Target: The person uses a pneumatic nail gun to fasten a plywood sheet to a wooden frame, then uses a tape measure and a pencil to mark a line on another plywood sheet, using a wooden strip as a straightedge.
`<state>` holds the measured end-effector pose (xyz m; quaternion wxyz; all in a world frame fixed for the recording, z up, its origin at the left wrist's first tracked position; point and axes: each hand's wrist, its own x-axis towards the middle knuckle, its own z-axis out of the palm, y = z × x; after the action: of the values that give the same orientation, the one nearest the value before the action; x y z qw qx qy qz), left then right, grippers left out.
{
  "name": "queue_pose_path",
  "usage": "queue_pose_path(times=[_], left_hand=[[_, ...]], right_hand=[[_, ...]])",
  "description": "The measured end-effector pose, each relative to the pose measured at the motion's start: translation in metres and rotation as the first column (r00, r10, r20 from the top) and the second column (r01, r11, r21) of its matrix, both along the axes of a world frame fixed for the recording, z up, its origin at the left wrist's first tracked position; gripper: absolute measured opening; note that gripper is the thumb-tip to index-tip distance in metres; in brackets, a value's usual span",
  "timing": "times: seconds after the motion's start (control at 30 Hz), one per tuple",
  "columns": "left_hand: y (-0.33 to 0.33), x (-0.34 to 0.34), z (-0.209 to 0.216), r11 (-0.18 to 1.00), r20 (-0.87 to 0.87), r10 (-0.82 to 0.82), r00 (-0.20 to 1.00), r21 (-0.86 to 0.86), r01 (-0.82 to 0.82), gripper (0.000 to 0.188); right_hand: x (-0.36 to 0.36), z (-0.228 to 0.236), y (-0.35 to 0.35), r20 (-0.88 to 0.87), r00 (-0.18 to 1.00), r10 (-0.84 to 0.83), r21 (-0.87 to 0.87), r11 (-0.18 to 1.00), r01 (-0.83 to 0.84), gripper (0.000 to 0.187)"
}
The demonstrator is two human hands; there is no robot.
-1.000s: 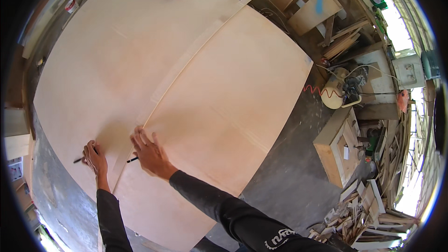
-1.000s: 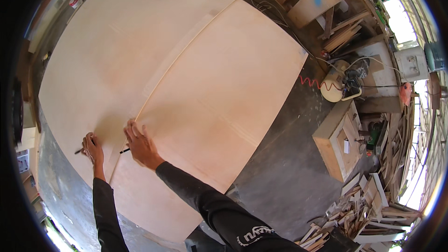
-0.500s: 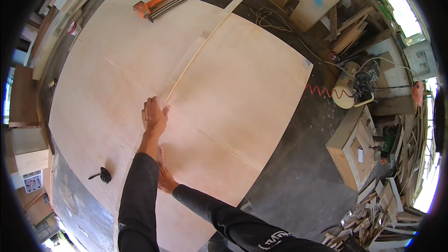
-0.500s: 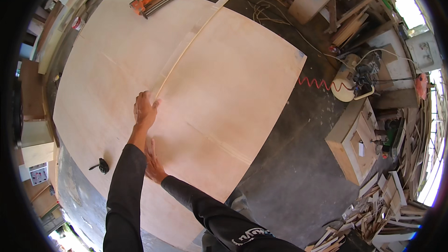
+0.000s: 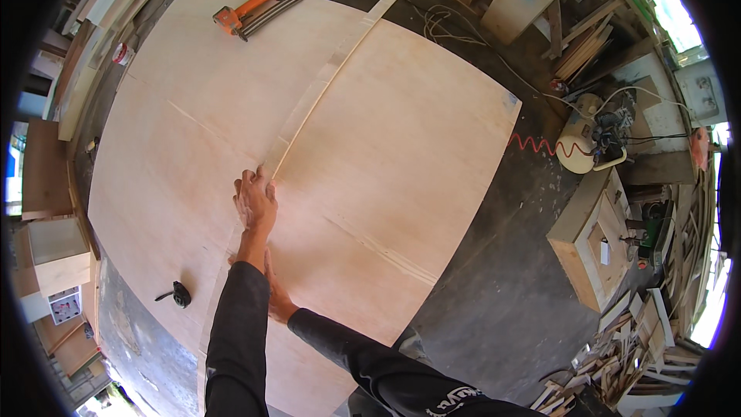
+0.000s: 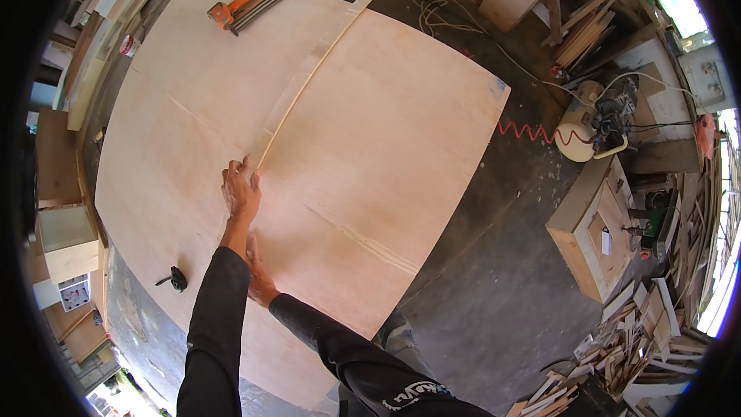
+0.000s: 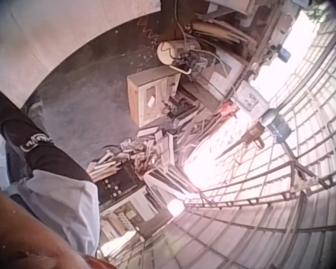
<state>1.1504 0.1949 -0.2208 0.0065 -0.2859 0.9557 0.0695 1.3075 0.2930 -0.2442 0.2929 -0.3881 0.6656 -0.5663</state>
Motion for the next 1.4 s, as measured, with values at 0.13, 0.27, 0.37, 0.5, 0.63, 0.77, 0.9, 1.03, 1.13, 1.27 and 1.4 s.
queue_pose_path(times=[0.13,0.27,0.37,0.5,0.63,0.77,0.9,1.03,1.13,1.27,1.4], left_hand=[[-0.003,0.005,0.0,0.999,0.04,-0.016,0.999,-0.035,0.018,0.047],[0.001,0.002,0.003,1.0,0.039,-0.02,0.999,-0.016,0.021,0.046],[0.012,-0.006,-0.001,0.999,0.036,-0.038,0.999,-0.012,0.038,0.047],[-0.008,0.009,-0.001,0.998,0.078,-0.013,0.997,-0.06,0.018,0.047],[0.003,0.001,-0.002,0.999,0.089,-0.019,0.996,-0.028,0.022,0.048],[0.001,0.003,-0.003,0.998,0.131,-0.033,0.991,-0.046,0.039,0.049],[0.005,0.001,-0.001,0.995,0.143,-0.076,0.987,-0.055,0.085,0.052],[0.005,0.006,-0.002,0.989,0.182,-0.097,0.979,-0.096,0.116,0.059],[0.026,-0.009,0.027,0.99,0.3,-0.131,0.945,-0.006,0.139,0.07],[0.01,-0.006,0.03,0.994,0.301,-0.106,0.948,0.062,0.091,0.076],[0.017,-0.022,0.02,0.986,0.217,-0.138,0.967,0.122,0.113,0.068]], right_hand=[[0.001,0.004,-0.005,-0.184,0.978,0.096,0.173,0.983,-0.063,0.056],[0.011,-0.017,-0.011,0.017,0.999,0.05,0.043,0.998,-0.051,0.058],[0.018,-0.039,-0.01,0.601,0.797,0.057,-0.204,0.975,0.084,0.058],[0.011,0.006,-0.007,0.765,0.64,0.068,-0.23,0.957,0.174,0.058],[0.002,0.007,0.002,0.8,0.592,0.095,-0.233,0.959,0.162,0.054],[0.003,0.011,0.0,0.594,0.804,0.003,-0.165,0.979,0.119,0.05],[0.004,-0.002,-0.002,0.11,0.993,0.036,0.01,0.999,-0.037,0.05],[0.006,0.0,-0.004,-0.495,0.857,0.146,0.253,0.967,-0.019,0.053],[0.006,-0.008,0.003,0.056,0.998,-0.012,-0.004,1.0,0.012,0.054],[-0.002,0.017,-0.001,-0.193,0.981,0.013,0.056,0.998,-0.003,0.053],[0.014,-0.043,0.001,0.741,0.659,0.132,-0.287,0.948,0.134,0.052]])
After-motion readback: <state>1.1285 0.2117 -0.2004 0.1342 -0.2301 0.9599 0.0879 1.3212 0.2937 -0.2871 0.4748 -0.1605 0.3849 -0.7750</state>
